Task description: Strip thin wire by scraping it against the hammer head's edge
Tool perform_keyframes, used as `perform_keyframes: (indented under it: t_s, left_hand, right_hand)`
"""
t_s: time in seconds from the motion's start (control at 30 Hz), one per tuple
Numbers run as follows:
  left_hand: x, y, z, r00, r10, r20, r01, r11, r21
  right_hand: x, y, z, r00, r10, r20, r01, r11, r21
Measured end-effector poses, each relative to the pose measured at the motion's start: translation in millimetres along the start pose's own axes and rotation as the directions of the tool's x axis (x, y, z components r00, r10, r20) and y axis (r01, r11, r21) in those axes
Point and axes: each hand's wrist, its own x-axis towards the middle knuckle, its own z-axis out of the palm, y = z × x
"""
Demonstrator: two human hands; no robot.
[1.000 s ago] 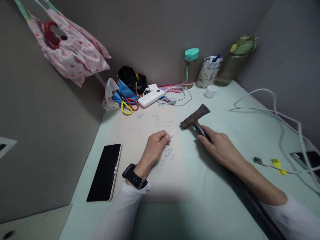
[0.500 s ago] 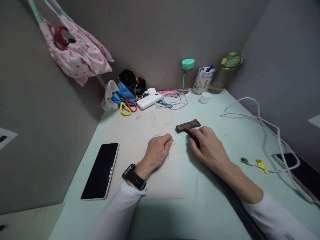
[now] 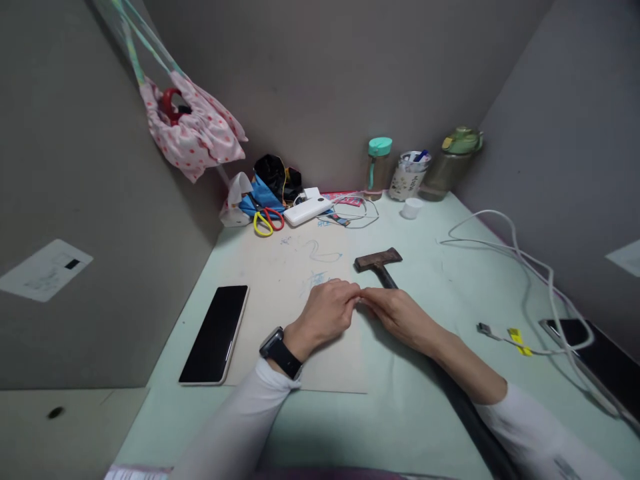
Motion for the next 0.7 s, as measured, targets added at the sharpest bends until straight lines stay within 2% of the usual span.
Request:
perform_keyframes:
  t_s: [0.17, 0.3, 0.47, 0.7]
  left_hand:
    - [0.8, -0.1, 1.9, 0.995, -0.065, 0.074, 0.063, 0.997, 0.033]
    - [2.1, -2.6, -2.4, 0.988, -0.105, 0.111, 0.107, 0.994, -0.02]
    - [3.8, -6.5, -5.9, 0.982, -0.139, 0.13, 0.155, 0.98, -0.123]
    - [6.3, -4.4, -3.4, 0.977, -0.163, 0.14, 0.176, 0.981, -0.084]
  right_hand:
    - [1.9, 3.6, 2.0, 0.999, 0.006, 0.039, -0.005, 1.0, -0.015]
    - [1.4, 5.4, 3.0, 0.998, 0.004, 0.059, -0.002, 1.0, -0.021]
    - [1.0, 5.2, 4.8, 0.997, 0.025, 0.067, -0.022, 0.998, -0.051]
    - [2.6, 0.7, 3.2, 0.997, 0.066, 0.028, -0.064, 0.996, -0.064]
